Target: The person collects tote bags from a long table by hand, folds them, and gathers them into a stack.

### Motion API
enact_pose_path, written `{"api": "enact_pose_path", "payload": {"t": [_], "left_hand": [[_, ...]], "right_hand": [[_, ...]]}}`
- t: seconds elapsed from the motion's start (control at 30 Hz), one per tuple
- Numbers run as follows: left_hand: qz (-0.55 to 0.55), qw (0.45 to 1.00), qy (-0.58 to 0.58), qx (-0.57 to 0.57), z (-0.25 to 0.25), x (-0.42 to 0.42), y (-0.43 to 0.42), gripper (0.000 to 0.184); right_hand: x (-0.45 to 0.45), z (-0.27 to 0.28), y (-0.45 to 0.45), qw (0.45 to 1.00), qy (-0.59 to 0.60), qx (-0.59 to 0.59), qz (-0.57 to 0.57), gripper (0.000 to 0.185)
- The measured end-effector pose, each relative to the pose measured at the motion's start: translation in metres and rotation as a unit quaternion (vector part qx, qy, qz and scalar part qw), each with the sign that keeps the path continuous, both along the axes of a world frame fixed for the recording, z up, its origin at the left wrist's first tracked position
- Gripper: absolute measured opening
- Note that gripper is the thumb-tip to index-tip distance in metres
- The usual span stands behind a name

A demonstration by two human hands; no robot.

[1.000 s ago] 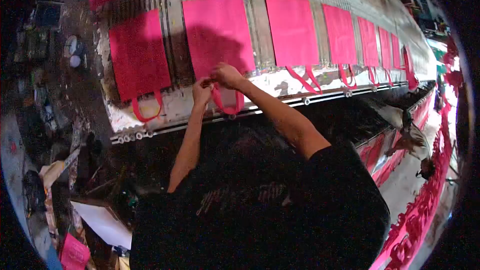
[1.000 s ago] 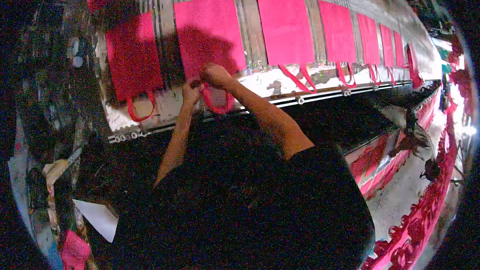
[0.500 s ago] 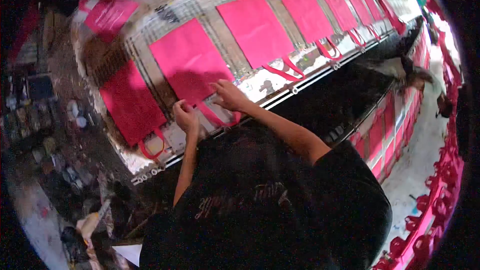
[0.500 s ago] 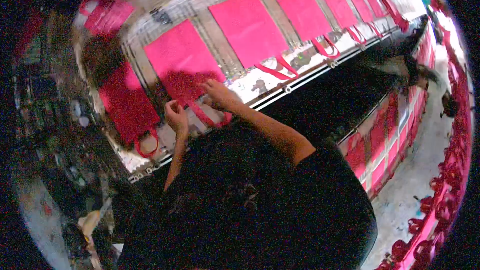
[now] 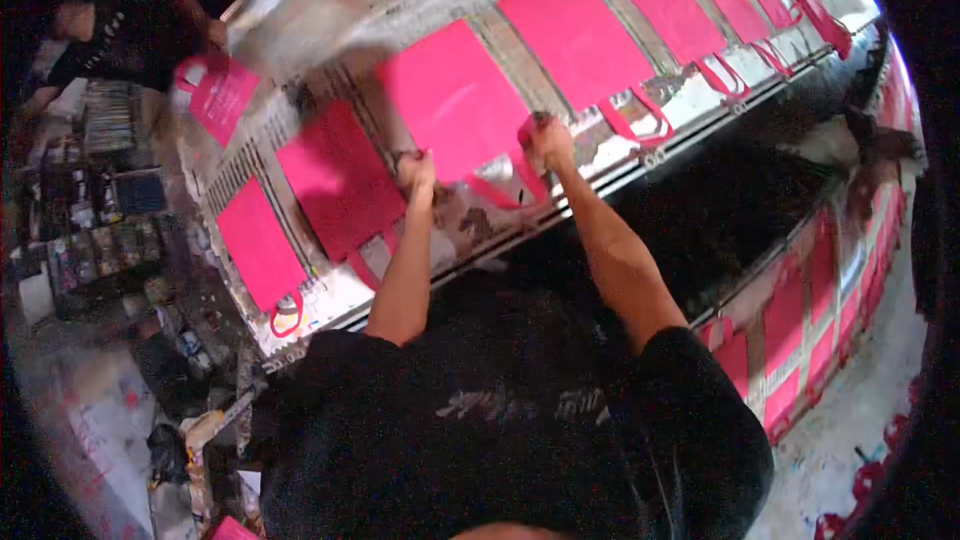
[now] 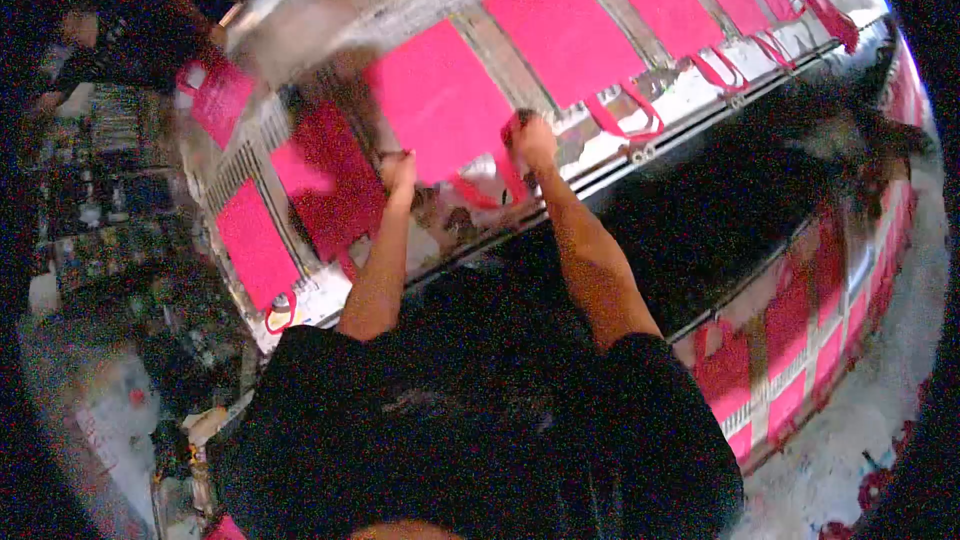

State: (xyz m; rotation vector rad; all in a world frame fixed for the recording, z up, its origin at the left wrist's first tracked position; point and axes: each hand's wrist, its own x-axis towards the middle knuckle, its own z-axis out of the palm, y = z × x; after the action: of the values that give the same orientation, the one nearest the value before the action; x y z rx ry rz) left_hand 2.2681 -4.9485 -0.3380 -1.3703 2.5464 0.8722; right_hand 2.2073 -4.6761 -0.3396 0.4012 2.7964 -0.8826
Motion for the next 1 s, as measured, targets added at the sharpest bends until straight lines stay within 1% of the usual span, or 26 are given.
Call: {"api": "enact_pose_path", "payload": {"t": [0.07,0.1,0.17,0.2,0.23,0.3,0.33,0.37,0.4,0.43,0.47,0.5,0.53,0.57,0.6,0.63,0.67,0.7,0.73,0.8,0.87,0.9,0.93,0.97,1.0], "left_hand": [[0.05,0.992,0.097,0.057,-0.055,0.004,-0.012,0.038],[0.061,0.992,0.089,0.068,-0.054,0.003,-0.009,0.026],[0.064,0.992,0.088,0.062,-0.053,0.005,-0.01,0.026],[0.061,0.992,0.094,0.062,-0.053,0.003,-0.009,0.026],[0.064,0.992,0.095,0.058,-0.049,-0.001,-0.005,0.026],[0.138,0.98,0.1,0.098,-0.039,-0.005,0.001,0.024],[0.172,0.973,0.1,0.12,-0.032,-0.005,0.004,0.024],[0.169,0.973,0.098,0.121,-0.025,-0.006,0.008,0.024],[0.16,0.979,0.094,0.091,-0.016,-0.006,0.014,0.025],[0.151,0.983,0.089,0.061,-0.028,-0.004,0.012,0.025],[0.105,0.983,0.115,0.101,-0.048,-0.004,0.0,0.027],[0.101,0.983,0.114,0.105,-0.036,-0.006,0.007,0.027],[0.13,0.984,0.093,0.081,-0.01,-0.005,0.019,0.028],[0.159,0.983,0.071,0.058,0.004,-0.008,0.028,0.029],[0.122,0.975,0.175,0.065,-0.102,0.008,-0.021,0.031],[0.121,0.975,0.171,0.069,-0.116,0.009,-0.026,0.031],[0.153,0.973,0.16,0.06,-0.123,0.011,-0.026,0.031],[0.185,0.97,0.151,0.049,-0.125,0.011,-0.026,0.032],[0.182,0.97,0.149,0.053,-0.114,0.011,-0.025,0.032],[0.097,0.984,0.151,0.013,-0.072,0.01,-0.01,0.035],[0.062,0.974,0.188,-0.108,-0.069,0.004,-0.001,0.044],[-0.027,0.958,0.212,-0.191,-0.052,0.0,0.016,0.046],[-0.111,0.925,0.238,-0.274,-0.032,-0.007,0.033,0.048],[-0.124,0.925,0.247,-0.261,-0.024,-0.019,0.054,0.048],[-0.216,0.909,0.248,-0.257,-0.018,-0.031,0.077,0.046]], "right_hand": [[-0.01,-0.006,0.016,0.996,-0.017,-0.013,0.087,0.045],[-0.008,0.0,0.019,0.996,-0.058,-0.019,0.064,0.041],[-0.01,-0.012,0.021,0.996,-0.003,-0.02,0.082,0.044],[-0.011,-0.009,0.02,0.996,-0.009,-0.001,0.088,0.038],[-0.011,-0.019,0.022,0.994,0.031,0.018,0.108,0.036],[-0.008,-0.046,0.022,0.978,0.125,0.067,0.154,0.028],[-0.007,-0.042,0.022,0.979,0.123,0.065,0.15,0.028],[-0.007,-0.038,0.021,0.982,0.106,0.047,0.148,0.027],[-0.007,-0.032,0.02,0.985,0.089,0.032,0.148,0.027],[-0.006,-0.028,0.017,0.987,0.083,0.051,0.131,0.025],[-0.005,-0.023,0.017,0.987,0.08,0.055,0.128,0.025],[-0.006,-0.016,0.018,0.991,0.07,0.018,0.115,0.025],[-0.007,-0.01,0.02,0.993,0.059,-0.017,0.1,0.024],[-0.007,0.0,0.022,0.995,0.045,-0.03,0.087,0.021],[-0.01,0.0,0.022,0.995,0.042,-0.025,0.082,0.021],[-0.009,-0.007,0.021,0.996,0.027,-0.014,0.08,0.022],[-0.009,-0.013,0.021,0.997,0.012,-0.004,0.079,0.022],[-0.012,-0.015,0.022,0.994,-0.02,0.0,0.107,0.021],[-0.012,-0.013,0.022,0.994,-0.021,0.003,0.104,0.021],[-0.008,-0.006,0.029,0.99,-0.054,-0.077,0.109,0.022],[0.0,-0.035,0.046,0.976,0.023,-0.132,0.169,0.028],[0.001,-0.029,0.057,0.974,-0.019,-0.142,0.175,0.032],[0.005,-0.019,0.071,0.969,-0.061,-0.157,0.184,0.037],[0.006,0.007,0.092,0.961,-0.046,-0.185,0.2,0.038],[0.005,0.031,0.113,0.95,-0.03,-0.216,0.222,0.04]]}}
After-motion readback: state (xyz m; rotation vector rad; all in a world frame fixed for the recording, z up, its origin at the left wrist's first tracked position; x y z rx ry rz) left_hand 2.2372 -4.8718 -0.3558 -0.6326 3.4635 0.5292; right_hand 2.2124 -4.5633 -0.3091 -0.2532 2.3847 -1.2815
